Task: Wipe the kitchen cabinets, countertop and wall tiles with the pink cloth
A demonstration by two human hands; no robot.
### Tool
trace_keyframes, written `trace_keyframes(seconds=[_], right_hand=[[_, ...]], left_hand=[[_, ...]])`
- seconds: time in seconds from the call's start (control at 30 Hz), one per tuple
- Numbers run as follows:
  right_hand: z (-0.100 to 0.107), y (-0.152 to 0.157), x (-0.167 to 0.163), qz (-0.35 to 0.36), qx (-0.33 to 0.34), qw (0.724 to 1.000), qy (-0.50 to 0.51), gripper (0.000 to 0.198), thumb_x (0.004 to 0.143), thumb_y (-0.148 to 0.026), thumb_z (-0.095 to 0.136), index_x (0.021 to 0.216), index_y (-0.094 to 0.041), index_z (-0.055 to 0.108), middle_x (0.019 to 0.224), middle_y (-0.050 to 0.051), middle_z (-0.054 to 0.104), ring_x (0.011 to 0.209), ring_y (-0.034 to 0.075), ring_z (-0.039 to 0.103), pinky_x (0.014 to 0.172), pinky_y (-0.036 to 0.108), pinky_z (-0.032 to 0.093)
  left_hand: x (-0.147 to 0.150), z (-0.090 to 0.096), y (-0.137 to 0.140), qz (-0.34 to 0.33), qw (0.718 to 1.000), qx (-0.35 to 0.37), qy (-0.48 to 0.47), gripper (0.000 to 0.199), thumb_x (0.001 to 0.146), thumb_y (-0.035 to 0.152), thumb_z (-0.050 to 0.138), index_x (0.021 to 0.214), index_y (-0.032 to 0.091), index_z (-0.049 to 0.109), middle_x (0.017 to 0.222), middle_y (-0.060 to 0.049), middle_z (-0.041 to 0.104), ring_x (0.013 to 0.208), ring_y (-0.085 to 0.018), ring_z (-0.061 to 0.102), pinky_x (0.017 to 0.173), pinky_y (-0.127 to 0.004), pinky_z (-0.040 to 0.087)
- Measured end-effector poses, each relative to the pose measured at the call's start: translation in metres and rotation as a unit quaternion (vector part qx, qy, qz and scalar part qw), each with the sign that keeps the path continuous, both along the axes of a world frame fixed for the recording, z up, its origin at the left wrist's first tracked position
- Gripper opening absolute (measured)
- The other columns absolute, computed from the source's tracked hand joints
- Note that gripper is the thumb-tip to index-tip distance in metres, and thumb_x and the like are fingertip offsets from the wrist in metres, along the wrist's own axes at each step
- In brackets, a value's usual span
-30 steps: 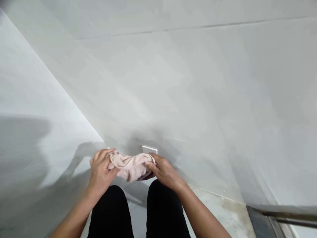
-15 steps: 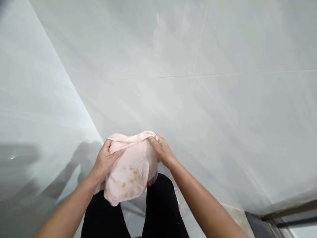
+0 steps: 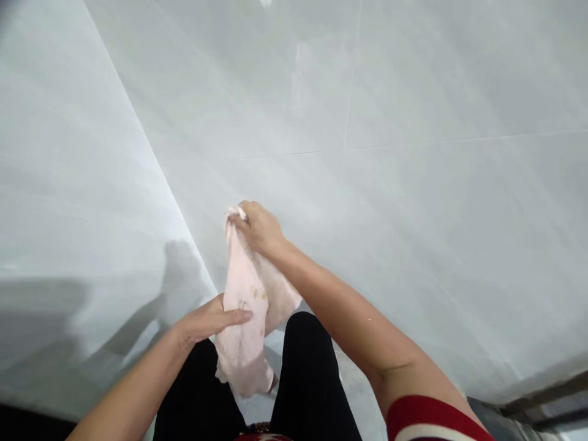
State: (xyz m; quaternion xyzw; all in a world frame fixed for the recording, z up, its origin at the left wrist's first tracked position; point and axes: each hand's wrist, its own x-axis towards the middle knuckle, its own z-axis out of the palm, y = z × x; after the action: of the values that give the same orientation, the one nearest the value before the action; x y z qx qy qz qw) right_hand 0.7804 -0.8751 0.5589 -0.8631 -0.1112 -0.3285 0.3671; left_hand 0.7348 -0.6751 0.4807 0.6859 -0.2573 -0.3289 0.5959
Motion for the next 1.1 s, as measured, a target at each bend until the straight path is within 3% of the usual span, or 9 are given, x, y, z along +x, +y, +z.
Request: trace_keyframes(seconds=[0.13, 0.23, 0.3, 0.37, 0.47, 0.63, 0.77, 0.97, 1.1], right_hand=[[-0.046, 0.003, 0.0, 0.009, -0.064, 0.994, 0.087, 0.066, 0.081, -0.056, 0.073, 0.134, -0.024, 0.052, 0.133, 0.013, 0.051, 0.121, 0.029, 0.049, 0.101, 0.046, 0.041], [-0.1, -0.017, -0.037, 0.079, 0.039, 0.98, 0.18, 0.056, 0.097, -0.068, 0.039, 0.101, -0.019, 0.065, 0.102, 0.009, 0.064, 0.096, 0.022, 0.059, 0.092, 0.041, 0.047], [-0.136, -0.025, -0.069, 0.201, 0.089, 0.937, 0.273, 0.072, 0.098, -0.072, 0.021, 0.09, -0.018, 0.067, 0.087, 0.007, 0.066, 0.084, 0.019, 0.062, 0.088, 0.039, 0.05], [-0.164, -0.023, -0.094, 0.291, 0.133, 0.899, 0.299, 0.066, 0.097, -0.074, 0.031, 0.105, -0.019, 0.068, 0.103, 0.007, 0.069, 0.098, 0.021, 0.064, 0.093, 0.038, 0.05], [-0.183, -0.009, -0.106, 0.305, 0.244, 0.891, 0.232, 0.053, 0.091, -0.067, 0.056, 0.121, -0.023, 0.059, 0.128, 0.008, 0.061, 0.119, 0.022, 0.058, 0.102, 0.037, 0.047], [-0.187, 0.009, -0.087, 0.219, 0.373, 0.869, 0.241, 0.07, 0.069, -0.075, 0.075, 0.107, -0.021, 0.05, 0.113, 0.008, 0.063, 0.106, 0.024, 0.062, 0.093, 0.04, 0.051], [-0.194, 0.016, -0.085, 0.281, 0.383, 0.828, 0.299, 0.071, 0.075, -0.08, 0.065, 0.106, -0.017, 0.059, 0.104, 0.009, 0.069, 0.097, 0.024, 0.064, 0.09, 0.041, 0.051], [-0.149, -0.037, -0.078, 0.116, 0.386, 0.897, 0.18, 0.062, 0.081, -0.078, 0.056, 0.095, -0.018, 0.065, 0.085, 0.004, 0.067, 0.082, 0.021, 0.061, 0.081, 0.036, 0.052], [-0.097, -0.069, -0.071, 0.036, 0.305, 0.939, 0.155, 0.049, 0.085, -0.068, 0.051, 0.085, -0.019, 0.059, 0.078, 0.002, 0.06, 0.072, 0.016, 0.054, 0.065, 0.028, 0.044]], left_hand=[[-0.005, -0.01, -0.005, 0.214, 0.957, -0.166, 0.102, 0.037, 0.074, 0.038, 0.081, 0.1, 0.013, 0.072, 0.1, -0.014, 0.077, 0.101, -0.031, 0.073, 0.094, -0.041, 0.057], [-0.002, -0.01, -0.001, 0.289, 0.921, -0.227, 0.131, 0.031, 0.077, 0.035, 0.078, 0.097, 0.012, 0.072, 0.098, -0.013, 0.078, 0.105, -0.029, 0.072, 0.097, -0.038, 0.056], [-0.002, -0.011, -0.002, 0.307, 0.909, -0.245, 0.138, 0.03, 0.077, 0.032, 0.077, 0.099, 0.013, 0.071, 0.101, -0.011, 0.078, 0.105, -0.027, 0.072, 0.098, -0.037, 0.056], [-0.002, -0.013, -0.006, 0.297, 0.909, -0.255, 0.142, 0.032, 0.077, 0.03, 0.078, 0.103, 0.015, 0.07, 0.104, -0.01, 0.077, 0.106, -0.027, 0.071, 0.099, -0.037, 0.056], [-0.004, -0.012, -0.016, 0.246, 0.921, -0.258, 0.159, 0.032, 0.077, 0.03, 0.077, 0.104, 0.014, 0.07, 0.11, -0.011, 0.076, 0.112, -0.027, 0.069, 0.103, -0.039, 0.053], [-0.004, 0.005, -0.021, 0.182, 0.939, -0.248, 0.155, 0.034, 0.08, 0.033, 0.074, 0.107, 0.012, 0.072, 0.116, -0.012, 0.075, 0.12, -0.028, 0.065, 0.107, -0.039, 0.05], [0.001, 0.015, -0.012, 0.147, 0.962, -0.196, 0.125, 0.039, 0.076, 0.035, 0.079, 0.107, 0.012, 0.073, 0.112, -0.013, 0.075, 0.117, -0.029, 0.066, 0.104, -0.037, 0.05], [0.018, 0.009, 0.02, 0.128, 0.989, -0.021, 0.075, 0.034, 0.071, 0.037, 0.086, 0.092, 0.015, 0.072, 0.093, -0.01, 0.076, 0.091, -0.022, 0.071, 0.08, -0.028, 0.054], [0.026, 0.003, 0.037, 0.156, 0.983, -0.016, 0.091, 0.038, 0.064, 0.035, 0.091, 0.083, 0.016, 0.063, 0.079, -0.002, 0.069, 0.07, -0.013, 0.065, 0.063, -0.021, 0.048]])
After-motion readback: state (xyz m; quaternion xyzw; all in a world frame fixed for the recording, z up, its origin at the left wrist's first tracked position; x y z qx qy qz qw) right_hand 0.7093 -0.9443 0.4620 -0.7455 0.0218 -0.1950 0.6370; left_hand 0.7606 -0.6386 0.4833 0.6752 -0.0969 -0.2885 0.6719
